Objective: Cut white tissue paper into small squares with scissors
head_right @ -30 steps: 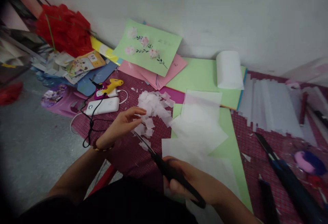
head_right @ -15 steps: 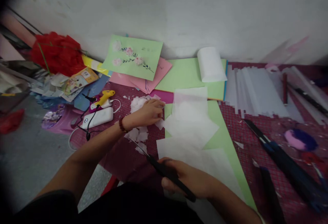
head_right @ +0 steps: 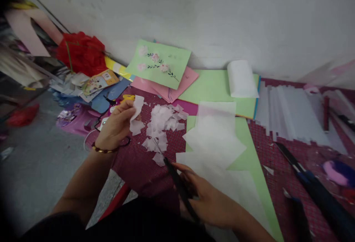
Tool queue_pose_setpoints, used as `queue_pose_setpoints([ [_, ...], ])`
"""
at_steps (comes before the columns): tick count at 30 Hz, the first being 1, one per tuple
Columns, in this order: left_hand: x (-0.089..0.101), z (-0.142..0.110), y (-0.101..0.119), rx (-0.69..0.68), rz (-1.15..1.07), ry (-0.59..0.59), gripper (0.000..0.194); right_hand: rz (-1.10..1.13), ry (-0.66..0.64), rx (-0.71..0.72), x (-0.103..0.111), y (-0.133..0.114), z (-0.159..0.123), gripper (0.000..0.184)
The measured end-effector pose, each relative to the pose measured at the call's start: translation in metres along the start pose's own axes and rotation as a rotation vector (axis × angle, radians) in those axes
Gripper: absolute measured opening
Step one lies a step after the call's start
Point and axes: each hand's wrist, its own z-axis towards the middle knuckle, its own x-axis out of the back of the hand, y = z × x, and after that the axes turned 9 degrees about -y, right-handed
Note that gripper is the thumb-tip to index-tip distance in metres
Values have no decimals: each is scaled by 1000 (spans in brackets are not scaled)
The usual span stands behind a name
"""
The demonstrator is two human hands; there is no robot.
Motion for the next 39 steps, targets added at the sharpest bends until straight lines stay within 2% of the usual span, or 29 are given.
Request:
queue_pose_setpoints([
  [5, 13, -32, -32, 191, -238, 5, 39, 14, 93, 82, 7, 28, 1, 77],
  [10, 11, -54, -56, 307, -333, -37, 27, -92, 96, 12, 4, 19, -1, 68],
  [14, 9, -67, -63, 297, -242, -59, 24, -142, 83, -37, -3, 11, -2, 60],
  [20, 18, -79, -52, 243, 80, -232, 12, -298, 41, -112, -4, 4, 3, 57],
  [23, 21, -82, -48, 200, 122, -267, 7, -332, 42, -120, -8, -5, 8, 58],
  [27, 24, -84, -53, 167, 136, -295, 8, -327, 45, -140, -13, -12, 12, 59],
  [29, 23, -86, -57, 173, 98, -295, 11, -275, 42, -118, -13, -10, 12, 60],
  [31, 21, -87, -60, 194, -29, -307, 13, -166, 11, -78, -11, -7, 11, 58],
  [35, 12, -91, -69, 326, -414, -390, 20, 142, -60, 0, -11, 2, 9, 57],
  [39, 5, -93, -83, 361, -611, -413, 25, 460, -108, 20, -16, 14, 10, 57],
])
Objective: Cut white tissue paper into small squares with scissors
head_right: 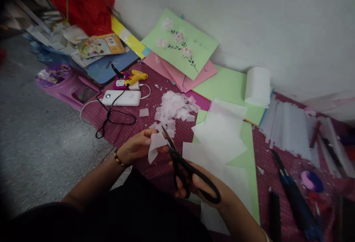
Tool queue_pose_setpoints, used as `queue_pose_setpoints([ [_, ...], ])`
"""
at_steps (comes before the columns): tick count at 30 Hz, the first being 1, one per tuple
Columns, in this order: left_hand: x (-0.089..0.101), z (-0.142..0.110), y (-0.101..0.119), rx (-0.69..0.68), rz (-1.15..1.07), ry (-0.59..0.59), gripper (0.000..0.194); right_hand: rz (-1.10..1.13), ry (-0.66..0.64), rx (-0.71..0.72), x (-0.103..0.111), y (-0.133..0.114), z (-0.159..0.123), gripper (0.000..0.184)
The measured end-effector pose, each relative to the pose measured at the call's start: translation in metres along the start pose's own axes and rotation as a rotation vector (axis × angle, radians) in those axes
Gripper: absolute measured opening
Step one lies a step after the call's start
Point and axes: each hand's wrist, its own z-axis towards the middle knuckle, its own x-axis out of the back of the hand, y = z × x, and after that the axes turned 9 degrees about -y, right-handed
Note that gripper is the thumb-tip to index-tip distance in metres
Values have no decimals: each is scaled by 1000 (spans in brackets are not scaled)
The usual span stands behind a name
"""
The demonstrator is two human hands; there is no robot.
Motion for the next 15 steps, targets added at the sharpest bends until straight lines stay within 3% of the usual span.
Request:
queue_pose_setpoints([
  [6, 8, 4, 1, -55, 21, -41, 20, 245, -115, 70, 0, 4, -1, 58],
  [12, 13, 3, 15, -154, 31, 91, 19, 215, -22, 101, 6, -3, -15, 65],
  [15, 8, 8, 15, -176, 3, 166, 21, 60, 47, 83, 8, -6, -16, 74],
])
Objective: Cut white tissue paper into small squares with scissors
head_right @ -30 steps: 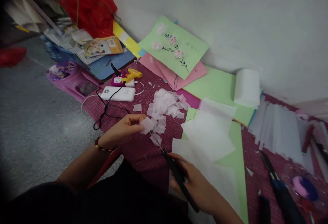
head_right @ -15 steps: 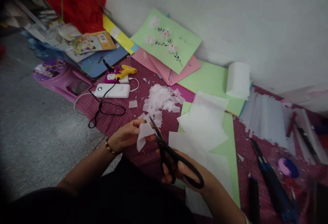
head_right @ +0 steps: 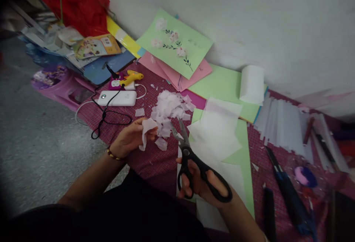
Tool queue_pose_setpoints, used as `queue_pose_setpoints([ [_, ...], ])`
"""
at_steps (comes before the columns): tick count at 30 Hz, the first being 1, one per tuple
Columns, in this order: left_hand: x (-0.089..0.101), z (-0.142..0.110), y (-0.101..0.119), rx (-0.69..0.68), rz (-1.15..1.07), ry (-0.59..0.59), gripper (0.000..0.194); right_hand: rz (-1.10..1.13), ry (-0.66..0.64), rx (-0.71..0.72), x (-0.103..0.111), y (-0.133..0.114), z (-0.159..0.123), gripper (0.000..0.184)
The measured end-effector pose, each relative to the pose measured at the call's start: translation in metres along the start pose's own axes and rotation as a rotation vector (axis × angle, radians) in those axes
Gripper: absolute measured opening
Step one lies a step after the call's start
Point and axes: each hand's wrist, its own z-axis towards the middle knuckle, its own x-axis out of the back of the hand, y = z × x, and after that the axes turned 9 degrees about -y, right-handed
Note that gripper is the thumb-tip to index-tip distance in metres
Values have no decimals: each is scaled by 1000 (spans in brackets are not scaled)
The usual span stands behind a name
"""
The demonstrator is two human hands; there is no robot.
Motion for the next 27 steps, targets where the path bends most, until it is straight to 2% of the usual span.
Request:
queue_pose_setpoints([
  [2, -8, 3, -3, -35, -37, 40, 19, -333, 127, -9, -4, -4, 3, 70],
  [5, -19, 6, -7, -113, -37, 64, 19, -997, 430, -59, -14, -13, 10, 62],
  [7, -22, 6, -9, -145, 15, 94, 22, -1223, 527, -104, -19, -17, 12, 66],
  [11, -14, -2, -12, -110, 177, 178, 26, -1147, 385, -170, -20, -20, 7, 62],
  [14, -7, -10, -12, 43, 352, 197, 28, -1061, 262, -224, -13, -18, 3, 59],
  [17, -8, -18, -10, 174, 524, 142, 26, -1031, 189, -266, -10, -18, 2, 60],
  [20, -13, -22, -6, 220, 680, 74, 25, -1038, 183, -273, -13, -19, 5, 58],
  [27, -21, -20, 0, 203, 908, 9, 22, -1092, 234, -259, -18, -19, 8, 59],
])
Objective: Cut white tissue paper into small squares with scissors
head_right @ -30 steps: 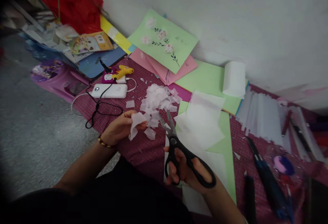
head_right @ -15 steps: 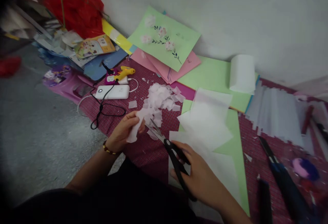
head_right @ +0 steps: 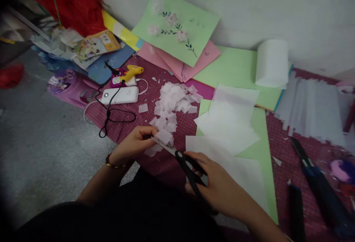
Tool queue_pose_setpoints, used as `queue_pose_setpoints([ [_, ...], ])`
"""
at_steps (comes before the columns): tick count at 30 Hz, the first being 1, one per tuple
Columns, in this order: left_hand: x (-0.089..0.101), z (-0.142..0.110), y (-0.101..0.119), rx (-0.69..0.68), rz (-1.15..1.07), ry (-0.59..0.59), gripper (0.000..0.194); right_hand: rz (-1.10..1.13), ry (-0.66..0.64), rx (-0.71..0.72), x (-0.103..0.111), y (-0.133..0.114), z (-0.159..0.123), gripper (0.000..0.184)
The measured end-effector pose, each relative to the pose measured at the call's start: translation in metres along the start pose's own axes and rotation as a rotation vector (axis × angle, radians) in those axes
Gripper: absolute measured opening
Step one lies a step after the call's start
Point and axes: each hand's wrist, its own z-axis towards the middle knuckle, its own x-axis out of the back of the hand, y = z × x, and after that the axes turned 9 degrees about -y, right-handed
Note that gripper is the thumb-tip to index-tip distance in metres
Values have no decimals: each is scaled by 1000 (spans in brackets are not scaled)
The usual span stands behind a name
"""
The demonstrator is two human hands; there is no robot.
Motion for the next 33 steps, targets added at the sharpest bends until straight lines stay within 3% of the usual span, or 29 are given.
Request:
queue_pose_setpoints([
  [7, -4, 3, 2, 89, -25, 67, 10, -80, 101, 28, -5, 5, 5, 56],
  [12, -6, 8, -2, 83, -134, 132, 17, -96, 165, 50, -8, 20, 9, 49],
  [14, -5, 8, -6, 77, -225, 100, 18, -74, 180, 40, -7, 23, 10, 45],
  [18, -3, 3, -15, 111, -352, -5, 22, 21, 134, 7, -3, 21, 11, 38],
  [21, -2, 1, -21, 116, -399, 49, 25, 88, 90, -12, 0, 17, 9, 40],
  [28, 1, 6, -14, -88, -493, 239, 24, 80, 32, 26, 10, 14, -5, 63],
  [33, -3, 9, -4, -84, -342, 151, 18, 60, -17, 44, 9, 9, -2, 60],
])
